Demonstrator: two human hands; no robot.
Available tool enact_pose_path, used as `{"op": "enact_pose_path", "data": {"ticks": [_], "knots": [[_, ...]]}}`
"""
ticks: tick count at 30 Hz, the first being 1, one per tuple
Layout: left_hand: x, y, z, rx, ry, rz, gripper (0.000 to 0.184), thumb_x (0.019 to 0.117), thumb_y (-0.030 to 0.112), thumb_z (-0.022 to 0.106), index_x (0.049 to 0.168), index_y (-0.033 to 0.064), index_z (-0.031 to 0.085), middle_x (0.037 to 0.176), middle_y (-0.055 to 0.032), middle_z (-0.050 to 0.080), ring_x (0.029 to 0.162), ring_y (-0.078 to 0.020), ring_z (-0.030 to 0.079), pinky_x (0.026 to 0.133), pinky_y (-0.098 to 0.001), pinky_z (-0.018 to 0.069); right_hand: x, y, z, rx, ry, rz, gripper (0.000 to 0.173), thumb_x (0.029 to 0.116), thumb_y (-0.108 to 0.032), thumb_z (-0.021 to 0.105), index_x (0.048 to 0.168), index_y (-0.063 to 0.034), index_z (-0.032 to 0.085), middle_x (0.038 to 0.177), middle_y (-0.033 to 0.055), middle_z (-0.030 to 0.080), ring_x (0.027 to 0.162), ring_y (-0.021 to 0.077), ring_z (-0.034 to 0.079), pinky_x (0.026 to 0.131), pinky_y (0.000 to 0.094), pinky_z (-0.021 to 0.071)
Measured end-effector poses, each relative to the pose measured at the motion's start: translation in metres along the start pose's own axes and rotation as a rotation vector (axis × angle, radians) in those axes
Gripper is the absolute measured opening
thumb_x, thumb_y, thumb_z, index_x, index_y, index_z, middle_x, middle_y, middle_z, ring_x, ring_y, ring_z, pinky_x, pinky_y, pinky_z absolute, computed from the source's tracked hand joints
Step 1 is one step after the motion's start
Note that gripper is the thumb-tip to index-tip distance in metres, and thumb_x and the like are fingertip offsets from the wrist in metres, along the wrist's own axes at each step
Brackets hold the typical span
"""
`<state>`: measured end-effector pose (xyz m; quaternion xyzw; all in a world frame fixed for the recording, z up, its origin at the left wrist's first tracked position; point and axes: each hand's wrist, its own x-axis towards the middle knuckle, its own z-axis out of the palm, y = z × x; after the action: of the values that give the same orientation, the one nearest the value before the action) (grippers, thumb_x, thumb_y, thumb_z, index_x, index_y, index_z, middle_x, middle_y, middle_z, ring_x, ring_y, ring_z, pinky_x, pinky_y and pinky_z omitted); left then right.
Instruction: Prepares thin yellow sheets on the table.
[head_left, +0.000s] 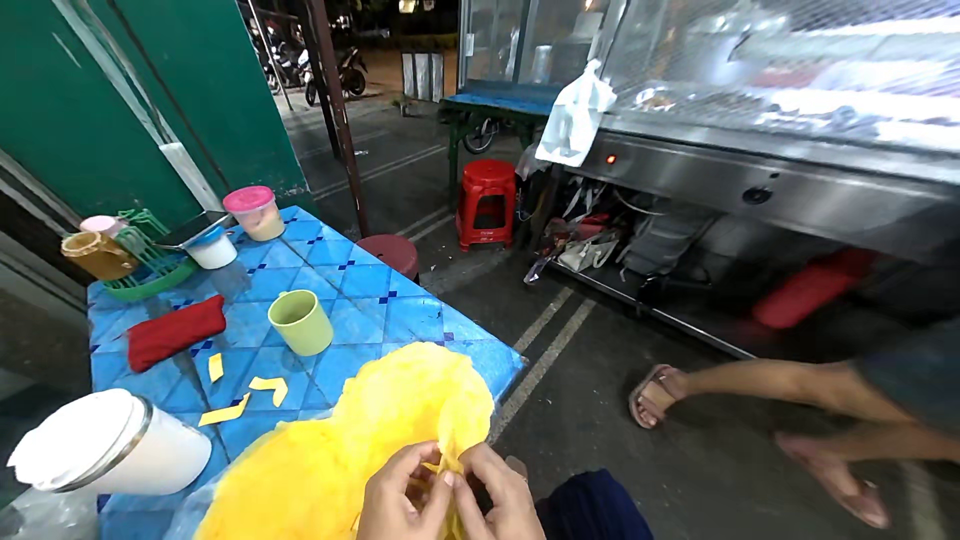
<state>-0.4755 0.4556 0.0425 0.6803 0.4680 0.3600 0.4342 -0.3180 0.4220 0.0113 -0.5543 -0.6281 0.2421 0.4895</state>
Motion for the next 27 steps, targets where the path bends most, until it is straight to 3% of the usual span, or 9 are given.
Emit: {"op": "enact_pose_path", "data": {"ticks": [3, 7, 11, 16, 19, 22, 25, 27], "knots": [[-0.001, -0.005, 0.003, 0.027, 0.065, 0.086, 0.013, 0.0954, 0.01, 0.069, 0.101, 0.0, 0.075, 0.09, -0.0058, 0.073, 0.075, -0.0084, 0.07, 0.069, -0.0251, 0.0614, -0.002, 0.001, -0.001, 0.019, -0.006, -0.022, 0.014, 0.096, -0.012, 0.061, 0.09, -0.001, 0.067, 0.088, 0.0101, 0.065, 0.078, 0.0143, 0.065, 0.07, 0.0286, 0.0569], [-0.004, -0.004, 0.004, 0.054, 0.052, 0.148, 0.01, 0.0935, 0.006, 0.068, 0.098, 0.0014, 0.076, 0.087, -0.0042, 0.072, 0.072, -0.0062, 0.068, 0.067, -0.0225, 0.06, -0.003, -0.003, -0.004, -0.044, -0.019, 0.039, 0.033, 0.102, -0.035, 0.062, 0.096, -0.0037, 0.067, 0.088, 0.0082, 0.066, 0.076, 0.0153, 0.066, 0.066, 0.034, 0.0569], [-0.003, -0.002, 0.002, 0.113, 0.086, 0.134, 0.011, 0.096, 0.011, 0.069, 0.098, 0.0025, 0.076, 0.087, -0.0044, 0.072, 0.07, -0.006, 0.066, 0.065, -0.0215, 0.0581, -0.001, -0.001, -0.002, 0.026, 0.046, -0.01, 0.026, 0.1044, -0.017, 0.057, 0.088, -0.001, 0.068, 0.083, 0.0084, 0.065, 0.075, 0.0122, 0.065, 0.069, 0.027, 0.0562], [-0.001, -0.008, -0.01, 0.088, 0.164, 0.027, 0.012, 0.0974, 0.013, 0.066, 0.098, 0.0033, 0.073, 0.081, -0.0018, 0.07, 0.067, -0.0061, 0.065, 0.062, -0.0227, 0.057, 0.002, -0.002, -0.008, 0.302, 0.133, 0.176, 0.022, 0.1046, -0.009, 0.053, 0.089, -0.0023, 0.066, 0.076, 0.0008, 0.064, 0.069, 0.0042, 0.063, 0.065, 0.022, 0.0548], [-0.001, -0.011, -0.014, 0.047, 0.159, -0.025, 0.011, 0.0977, 0.012, 0.066, 0.098, 0.0034, 0.072, 0.077, -0.0005, 0.07, 0.065, -0.0057, 0.065, 0.061, -0.0231, 0.0566, 0.003, -0.001, -0.008, 0.422, 0.143, 0.252, 0.022, 0.1049, -0.007, 0.05, 0.088, -0.0036, 0.064, 0.076, -0.0013, 0.062, 0.071, 0.0042, 0.062, 0.066, 0.0224, 0.0543], [-0.002, -0.007, -0.014, -0.005, 0.068, -0.067, 0.013, 0.0967, 0.008, 0.065, 0.106, 0.0004, 0.071, 0.089, -0.0051, 0.073, 0.075, -0.0101, 0.07, 0.069, -0.0279, 0.0608, 0.003, 0.001, -0.008, 0.458, 0.075, 0.211, 0.022, 0.1055, -0.006, 0.048, 0.09, -0.0035, 0.063, 0.079, -0.0003, 0.062, 0.073, 0.0051, 0.061, 0.069, 0.023, 0.0536], [0.0, 0.001, -0.011, -0.126, -0.007, -0.098, 0.026, 0.0946, 0.006, 0.065, 0.12, -0.0018, 0.066, 0.105, -0.0076, 0.073, 0.086, -0.0138, 0.072, 0.077, -0.0313, 0.0624, 0.002, 0.002, -0.006, 0.474, -0.024, 0.088, 0.021, 0.1049, -0.006, 0.05, 0.092, 0.0005, 0.065, 0.092, 0.0054, 0.065, 0.087, 0.0084, 0.064, 0.079, 0.0258, 0.0558], [0.001, 0.001, -0.007, -0.152, 0.013, -0.059, 0.025, 0.0963, 0.009, 0.066, 0.119, -0.0009, 0.066, 0.102, -0.0067, 0.074, 0.085, -0.0134, 0.072, 0.076, -0.0311, 0.0625, 0.001, 0.003, -0.005, 0.477, -0.076, 0.006, 0.023, 0.1046, -0.007, 0.051, 0.09, 0.0026, 0.066, 0.095, 0.0088, 0.066, 0.093, 0.0108, 0.064, 0.083, 0.0271, 0.0553]]}}
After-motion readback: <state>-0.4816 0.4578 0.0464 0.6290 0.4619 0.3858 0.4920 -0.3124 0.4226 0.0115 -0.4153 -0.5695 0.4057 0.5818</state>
